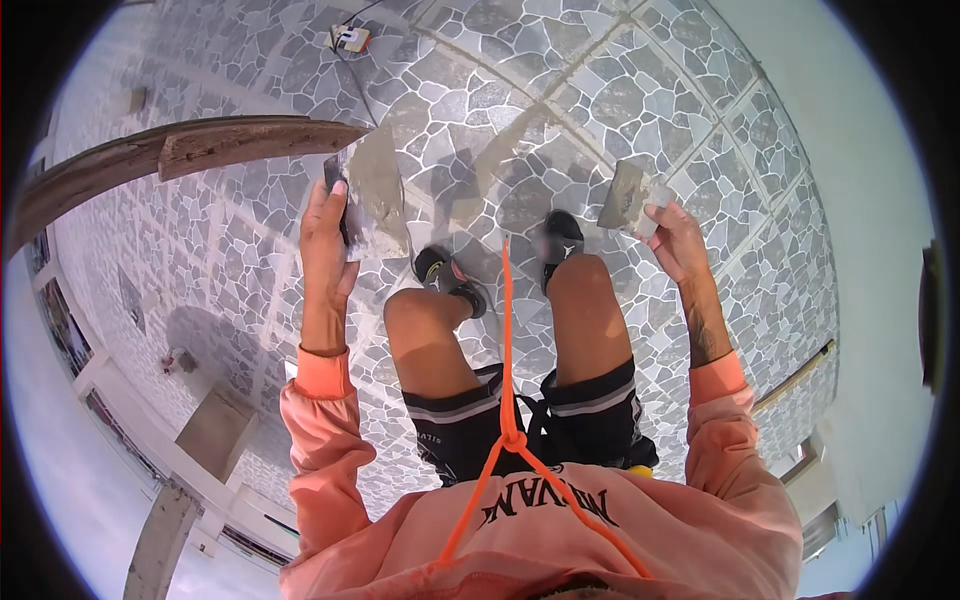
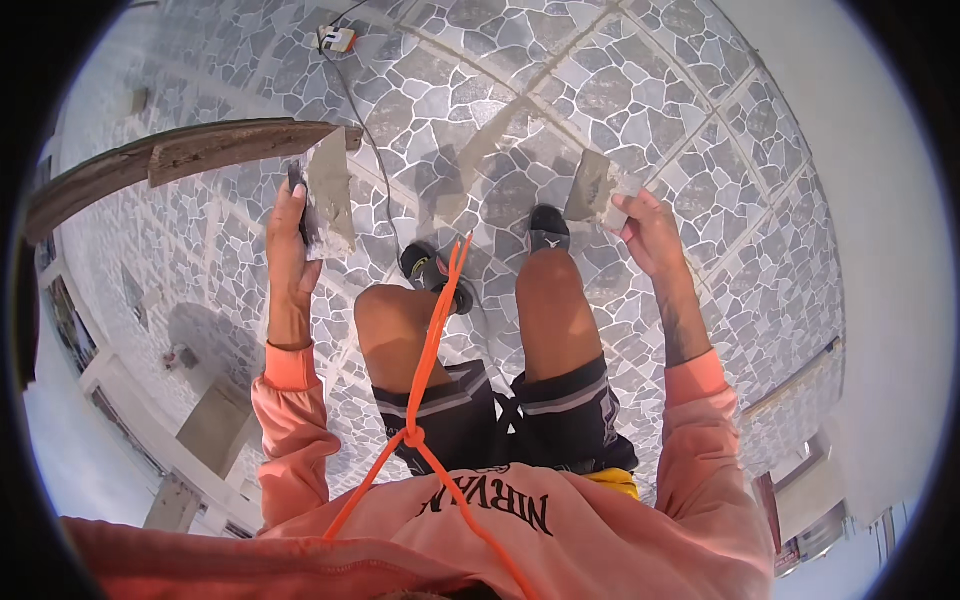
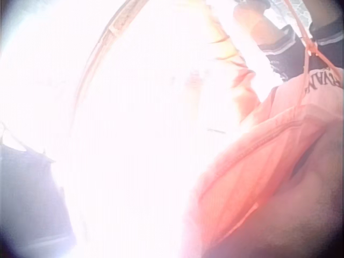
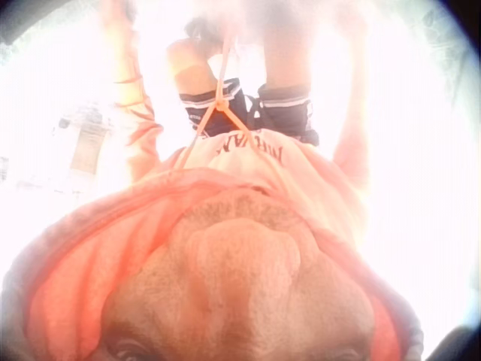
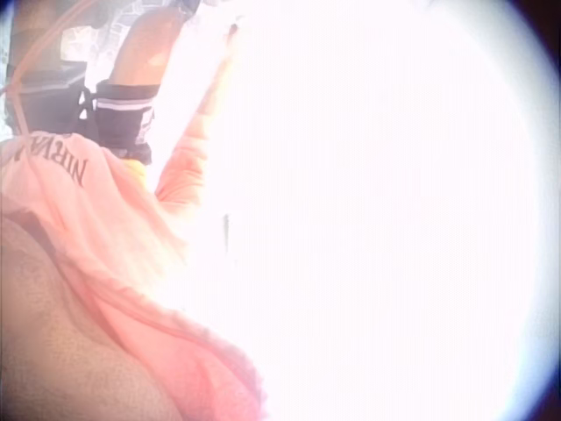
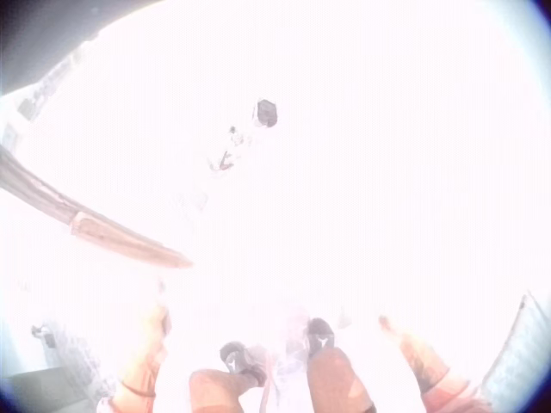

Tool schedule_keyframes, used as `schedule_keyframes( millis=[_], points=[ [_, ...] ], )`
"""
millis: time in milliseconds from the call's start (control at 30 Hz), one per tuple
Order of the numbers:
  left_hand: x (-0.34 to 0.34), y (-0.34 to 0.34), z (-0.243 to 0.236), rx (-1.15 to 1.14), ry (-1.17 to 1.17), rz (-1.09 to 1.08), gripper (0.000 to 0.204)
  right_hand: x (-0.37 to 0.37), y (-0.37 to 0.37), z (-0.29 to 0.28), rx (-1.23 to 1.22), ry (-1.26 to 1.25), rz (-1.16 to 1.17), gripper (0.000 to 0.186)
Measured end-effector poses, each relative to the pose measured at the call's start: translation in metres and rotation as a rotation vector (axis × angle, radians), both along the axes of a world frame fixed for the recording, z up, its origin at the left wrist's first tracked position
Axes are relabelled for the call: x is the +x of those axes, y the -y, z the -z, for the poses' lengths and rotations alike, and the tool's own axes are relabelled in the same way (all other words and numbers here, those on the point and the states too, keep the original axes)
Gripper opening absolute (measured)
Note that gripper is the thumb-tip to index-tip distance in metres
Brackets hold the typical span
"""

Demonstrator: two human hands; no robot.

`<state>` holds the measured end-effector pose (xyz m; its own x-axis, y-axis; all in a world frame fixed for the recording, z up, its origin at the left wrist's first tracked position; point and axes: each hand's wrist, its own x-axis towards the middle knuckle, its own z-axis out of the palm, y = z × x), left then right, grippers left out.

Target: The person applies grout into the gaps between floor tiles using two metal scrapers.

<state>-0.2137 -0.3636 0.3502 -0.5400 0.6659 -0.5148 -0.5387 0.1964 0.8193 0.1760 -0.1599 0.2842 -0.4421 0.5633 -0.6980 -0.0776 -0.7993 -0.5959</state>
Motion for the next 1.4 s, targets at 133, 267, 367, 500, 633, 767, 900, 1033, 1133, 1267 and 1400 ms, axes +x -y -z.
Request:
schedule_keyframes(
  millis=[133, 267, 367, 500, 633, 767, 900, 1033, 1133, 1267, 1400],
  points=[
    [0.042, 0.012, -0.102, -0.003, 0.048, -0.075, 0.033, 0.029, 0.017, -0.082, -0.036, -0.104, -0.008, 0.03],
    [0.078, 0.031, -0.188, 0.0, 0.056, -0.116, 0.032, 0.052, 0.04, -0.161, -0.069, -0.153, -0.029, 0.033],
    [0.099, 0.039, -0.24, 0.008, 0.058, -0.157, 0.035, 0.062, 0.049, -0.224, -0.11, -0.182, -0.008, 0.034],
    [0.132, 0.053, -0.301, 0.079, 0.079, -0.236, 0.038, 0.076, 0.058, -0.284, -0.107, -0.196, -0.105, 0.033],
    [0.152, 0.083, -0.335, 0.114, 0.085, -0.322, 0.037, 0.082, 0.065, -0.321, -0.116, -0.231, -0.159, 0.032],
    [0.176, 0.124, -0.358, 0.124, 0.081, -0.394, 0.037, 0.082, 0.076, -0.355, -0.056, -0.266, -0.2, 0.038],
    [0.189, 0.179, -0.372, 0.165, 0.057, -0.442, 0.04, 0.071, 0.099, -0.382, -0.045, -0.318, -0.249, 0.041],
    [0.211, 0.24, -0.384, 0.122, 0.081, -0.54, 0.039, 0.05, 0.13, -0.405, -0.064, -0.338, -0.344, 0.042],
    [0.23, 0.287, -0.391, 0.127, 0.062, -0.606, 0.038, 0.033, 0.16, -0.419, -0.092, -0.379, -0.412, 0.047],
    [0.266, 0.364, -0.368, 0.122, 0.084, -0.798, 0.039, 0.011, 0.206, -0.423, -0.119, -0.407, -0.504, 0.05],
    [0.296, 0.418, -0.373, 0.154, 0.089, -0.873, 0.038, -0.012, 0.247, -0.425, -0.156, -0.438, -0.529, 0.054]
  ],
)
